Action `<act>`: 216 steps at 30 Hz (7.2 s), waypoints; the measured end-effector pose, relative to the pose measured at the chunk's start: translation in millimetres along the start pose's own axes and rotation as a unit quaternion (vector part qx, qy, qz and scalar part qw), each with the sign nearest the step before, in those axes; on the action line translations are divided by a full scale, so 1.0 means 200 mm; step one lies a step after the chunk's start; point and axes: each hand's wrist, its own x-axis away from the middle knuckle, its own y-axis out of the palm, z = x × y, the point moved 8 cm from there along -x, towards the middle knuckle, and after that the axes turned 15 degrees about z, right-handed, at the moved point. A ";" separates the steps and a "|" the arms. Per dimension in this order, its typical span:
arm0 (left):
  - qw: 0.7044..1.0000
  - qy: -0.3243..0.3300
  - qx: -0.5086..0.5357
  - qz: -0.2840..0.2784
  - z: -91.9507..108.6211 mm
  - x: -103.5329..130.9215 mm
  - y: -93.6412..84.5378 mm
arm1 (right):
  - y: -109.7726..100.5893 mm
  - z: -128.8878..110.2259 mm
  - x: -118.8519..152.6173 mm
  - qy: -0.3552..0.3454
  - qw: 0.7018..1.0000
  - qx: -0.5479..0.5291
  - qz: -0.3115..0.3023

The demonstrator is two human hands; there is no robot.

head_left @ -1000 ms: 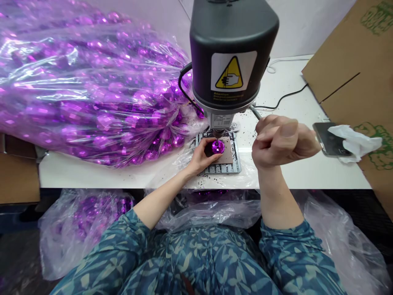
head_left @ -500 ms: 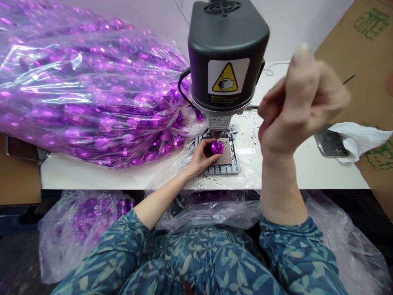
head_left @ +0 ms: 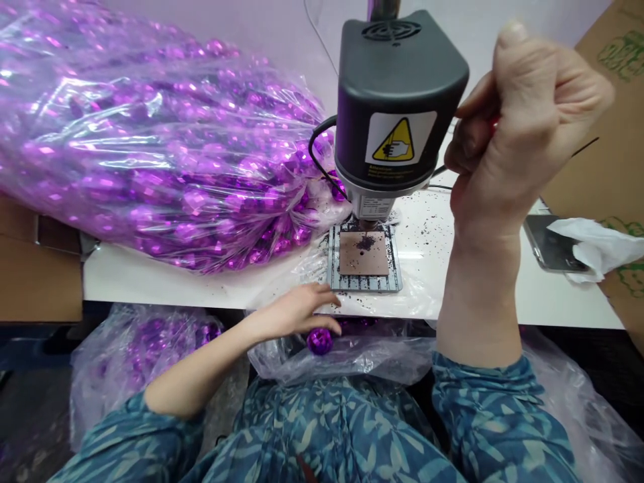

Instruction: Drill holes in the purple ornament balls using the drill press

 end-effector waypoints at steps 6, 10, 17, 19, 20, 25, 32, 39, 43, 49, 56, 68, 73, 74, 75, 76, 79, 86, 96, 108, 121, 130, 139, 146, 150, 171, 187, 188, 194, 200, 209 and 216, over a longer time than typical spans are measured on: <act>0.946 -0.133 -0.065 0.287 -0.49 -0.57 -0.26 | 0.00 -0.01 0.01 -0.007 1.000 -0.002 0.004; 0.941 -0.148 -0.007 0.304 -0.75 -0.94 -0.20 | -0.01 -0.01 0.00 -0.035 0.999 -0.013 0.008; 0.905 -0.086 0.162 0.384 -0.87 -1.00 -0.20 | -0.01 -0.01 0.00 -0.058 0.998 -0.011 0.004; 0.893 -0.112 0.158 0.406 -0.86 -0.89 -0.23 | -0.01 -0.02 0.01 -0.063 0.998 -0.014 0.003; 0.888 -0.125 0.157 0.413 -0.85 -0.81 -0.24 | -0.01 -0.02 0.01 -0.064 0.998 -0.018 0.005; 0.877 -0.175 0.257 0.368 -0.71 -0.45 -0.19 | -0.02 -0.02 0.01 -0.055 0.998 -0.030 0.020; 0.865 -0.177 0.370 0.289 -0.60 -0.35 0.04 | -0.02 -0.01 0.01 -0.051 0.998 0.007 0.022; 0.903 -0.134 0.326 0.247 -0.53 -0.43 0.12 | -0.02 0.01 0.01 -0.049 0.998 0.037 0.030; 0.933 -0.098 0.253 0.235 -0.45 -0.46 0.11 | -0.02 -0.01 0.01 -0.042 0.999 0.001 0.023; 0.946 -0.073 0.160 0.273 -0.36 -0.46 0.14 | -0.02 0.00 0.01 -0.053 0.998 0.015 0.024; 0.929 -0.112 0.189 0.298 -0.39 -0.45 0.20 | -0.04 -0.03 0.04 -0.071 0.997 0.000 0.029; 0.928 -0.113 0.190 0.300 -0.41 -0.45 0.20 | -0.25 -0.07 0.28 -0.105 0.989 0.080 0.069; 0.928 -0.109 0.191 0.302 -0.41 -0.45 0.20 | -0.31 -0.02 0.31 -0.142 0.988 0.022 0.050; 0.927 -0.109 0.191 0.303 -0.40 -0.44 0.20 | -0.31 -0.01 0.31 -0.157 0.986 0.015 0.046; 0.927 -0.109 0.191 0.303 -0.40 -0.44 0.20 | -0.32 -0.01 0.32 -0.178 0.983 0.006 0.041; 0.927 -0.110 0.191 0.303 -0.40 -0.44 0.20 | -0.33 -0.01 0.33 -0.201 0.979 -0.003 0.036; 0.927 -0.113 0.190 0.303 -0.40 -0.44 0.20 | -0.34 -0.02 0.36 -0.273 0.961 -0.035 0.022; 0.927 -0.117 0.185 0.304 -0.39 -0.44 0.19 | -0.35 -0.01 0.40 -0.350 0.933 -0.077 -0.031; 0.897 -0.147 0.186 0.374 -0.32 -0.39 0.15 | -0.12 -0.08 0.14 -0.124 0.992 0.012 0.021; 0.988 -0.018 -0.066 0.137 -0.16 -0.14 -0.10 | -0.08 -0.05 0.08 -0.113 0.993 0.021 0.025; 0.927 -0.190 -0.312 0.089 -0.58 -0.58 -0.30 | -0.10 -0.06 0.10 -0.113 0.993 0.039 0.019; 0.925 -0.215 -0.310 0.045 -0.72 -0.69 -0.23 | -0.10 -0.06 0.11 -0.112 0.993 0.016 0.034; 0.882 -0.185 0.295 0.318 -0.47 -0.37 -0.14 | -0.10 -0.06 0.11 -0.131 0.991 0.011 0.034; 0.724 -0.332 0.557 0.235 -0.48 -0.30 0.12 | -0.10 -0.06 0.11 -0.125 0.991 0.004 0.041; 0.744 -0.304 0.530 0.270 -0.48 -0.32 0.12 | -0.10 -0.06 0.11 -0.123 0.991 0.020 0.038; 0.892 -0.119 0.321 0.295 -0.42 -0.45 0.18 | -0.11 -0.06 0.12 -0.134 0.990 0.013 0.043; 0.899 -0.116 0.316 0.280 -0.40 -0.45 0.23 | -0.12 -0.08 0.15 -0.131 0.988 0.071 0.050; 0.899 -0.115 0.316 0.282 -0.40 -0.45 0.23 | -0.12 -0.08 0.16 -0.131 0.987 0.077 0.052; 0.892 -0.123 0.327 0.288 -0.41 -0.44 0.24 | -0.20 -0.09 0.25 -0.138 0.987 0.050 0.061; 0.894 -0.096 0.325 0.291 -0.41 -0.44 0.24 | -0.27 -0.03 0.30 -0.166 0.985 -0.009 0.035; 0.899 -0.074 0.314 0.296 -0.41 -0.44 0.25 | -0.34 -0.02 0.36 -0.300 0.952 -0.053 0.015; 0.893 -0.075 0.324 0.304 -0.41 -0.44 0.25 | -0.35 -0.01 0.39 -0.330 0.941 -0.070 -0.001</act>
